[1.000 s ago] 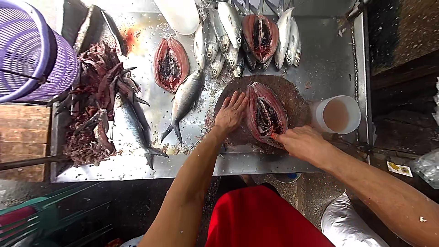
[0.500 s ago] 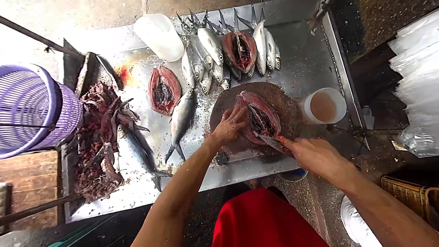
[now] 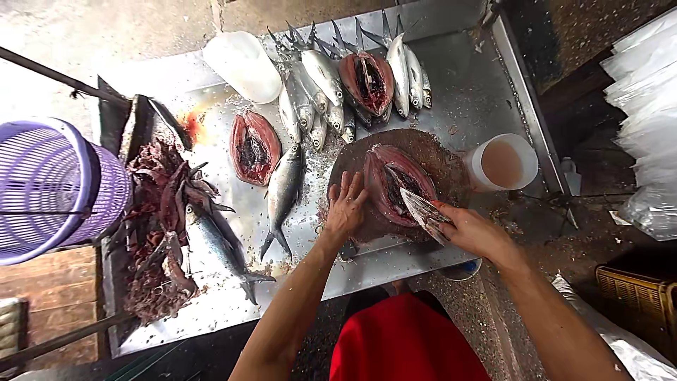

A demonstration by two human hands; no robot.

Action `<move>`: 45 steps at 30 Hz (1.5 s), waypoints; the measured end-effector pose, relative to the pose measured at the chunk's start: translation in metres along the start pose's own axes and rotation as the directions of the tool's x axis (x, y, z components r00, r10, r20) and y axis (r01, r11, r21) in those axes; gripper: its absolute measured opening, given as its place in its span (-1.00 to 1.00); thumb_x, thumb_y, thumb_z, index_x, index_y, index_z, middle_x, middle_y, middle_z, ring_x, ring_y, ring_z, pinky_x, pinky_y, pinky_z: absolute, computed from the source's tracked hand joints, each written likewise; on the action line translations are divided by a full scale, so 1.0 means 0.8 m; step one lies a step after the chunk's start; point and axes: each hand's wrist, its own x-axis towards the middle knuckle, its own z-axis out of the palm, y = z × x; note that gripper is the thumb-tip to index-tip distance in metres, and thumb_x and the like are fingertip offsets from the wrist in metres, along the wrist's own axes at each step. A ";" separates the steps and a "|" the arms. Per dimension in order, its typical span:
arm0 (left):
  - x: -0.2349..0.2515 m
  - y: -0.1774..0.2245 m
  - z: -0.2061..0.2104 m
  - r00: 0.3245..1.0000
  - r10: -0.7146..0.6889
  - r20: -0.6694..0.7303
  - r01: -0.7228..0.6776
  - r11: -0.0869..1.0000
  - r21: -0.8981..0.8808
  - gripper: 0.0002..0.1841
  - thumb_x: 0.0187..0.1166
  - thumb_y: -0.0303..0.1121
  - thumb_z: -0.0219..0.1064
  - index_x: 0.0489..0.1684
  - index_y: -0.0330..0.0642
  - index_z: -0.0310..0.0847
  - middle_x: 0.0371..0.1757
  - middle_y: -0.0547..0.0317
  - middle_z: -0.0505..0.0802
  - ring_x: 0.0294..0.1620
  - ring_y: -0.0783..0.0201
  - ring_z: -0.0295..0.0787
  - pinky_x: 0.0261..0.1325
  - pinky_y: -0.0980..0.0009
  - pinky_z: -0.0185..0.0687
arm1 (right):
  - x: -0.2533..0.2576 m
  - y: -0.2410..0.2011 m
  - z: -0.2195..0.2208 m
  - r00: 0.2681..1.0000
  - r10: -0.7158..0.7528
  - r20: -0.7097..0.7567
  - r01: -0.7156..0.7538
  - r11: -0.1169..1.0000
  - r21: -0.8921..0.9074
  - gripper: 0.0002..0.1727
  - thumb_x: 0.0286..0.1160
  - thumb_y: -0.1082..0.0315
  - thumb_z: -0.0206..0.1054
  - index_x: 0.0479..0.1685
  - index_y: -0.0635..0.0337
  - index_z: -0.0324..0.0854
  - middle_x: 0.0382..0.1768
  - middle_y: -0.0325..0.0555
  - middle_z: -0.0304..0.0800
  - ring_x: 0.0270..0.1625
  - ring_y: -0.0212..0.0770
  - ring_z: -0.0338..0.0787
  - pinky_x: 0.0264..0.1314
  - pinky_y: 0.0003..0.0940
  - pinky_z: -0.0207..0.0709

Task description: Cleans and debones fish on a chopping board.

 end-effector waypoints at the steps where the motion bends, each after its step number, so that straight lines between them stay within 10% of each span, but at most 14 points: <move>1: -0.005 0.002 0.004 1.000 -0.023 -0.010 0.023 1.000 -0.017 -0.46 0.64 -0.28 0.04 0.63 0.30 0.49 0.88 0.07 0.26 0.93 -0.14 -0.11 0.70 -0.40 -0.05 | 0.013 -0.004 0.005 1.000 -0.021 -0.013 0.022 0.998 0.064 -0.34 0.77 0.21 0.13 0.87 -0.05 0.18 0.55 0.10 0.61 0.54 0.11 0.65 0.62 0.17 0.42; 7: -0.006 0.012 0.009 0.994 -0.101 0.041 0.104 0.991 -0.086 -0.46 0.69 -0.25 -0.02 0.68 0.32 0.42 0.89 0.21 0.26 0.94 -0.07 -0.14 0.73 -0.33 -0.09 | 0.088 -0.046 0.024 0.996 -0.013 -0.085 0.040 0.946 0.323 -0.35 0.77 0.18 0.17 0.86 -0.03 0.20 0.49 0.07 0.64 -0.15 -0.09 0.84 -0.01 -0.06 0.73; 19: -0.007 0.011 0.016 0.996 -0.084 0.006 0.084 0.994 -0.068 -0.46 0.71 -0.22 -0.06 0.70 0.24 0.42 0.83 0.36 0.38 0.93 0.03 -0.05 0.78 -0.23 -0.09 | 0.148 -0.088 0.039 0.976 0.017 -0.218 0.017 0.988 0.152 -0.35 0.75 0.18 0.19 0.84 0.00 0.25 0.36 0.19 0.75 0.41 0.19 0.73 0.51 0.22 0.50; 38: -0.005 0.015 0.015 0.996 -0.090 0.020 0.091 0.994 -0.065 -0.51 0.73 -0.17 -0.07 0.60 0.25 0.52 0.82 0.29 0.40 0.92 -0.04 -0.02 0.78 -0.29 -0.10 | 0.092 -0.067 -0.025 0.983 -0.072 0.168 0.127 0.932 -0.341 -0.47 0.68 0.17 0.22 0.66 -0.19 0.49 0.35 0.14 0.75 0.41 0.25 0.71 0.35 0.40 0.52; 42: 0.018 0.019 -0.001 0.969 -0.208 -0.136 0.161 0.943 -0.292 -0.57 0.71 -0.23 0.01 0.41 -0.01 0.69 0.55 0.13 0.72 0.74 -0.02 0.38 0.72 -0.20 0.13 | 0.105 -0.067 -0.034 0.974 -0.104 0.200 0.170 0.922 -0.348 -0.52 0.66 0.18 0.27 0.56 -0.11 0.60 0.28 0.13 0.78 0.38 0.22 0.73 0.32 0.38 0.54; 45: 0.058 0.018 -0.011 0.966 -0.247 -0.079 0.215 0.933 -0.289 -0.46 0.75 -0.18 -0.09 0.67 -0.13 0.42 0.71 0.05 0.53 0.82 -0.05 0.23 0.77 -0.18 0.07 | 0.107 -0.059 -0.027 0.973 -0.122 0.194 0.182 0.928 -0.325 -0.51 0.68 0.17 0.25 0.59 -0.13 0.57 0.32 0.13 0.77 0.40 0.22 0.71 0.36 0.38 0.52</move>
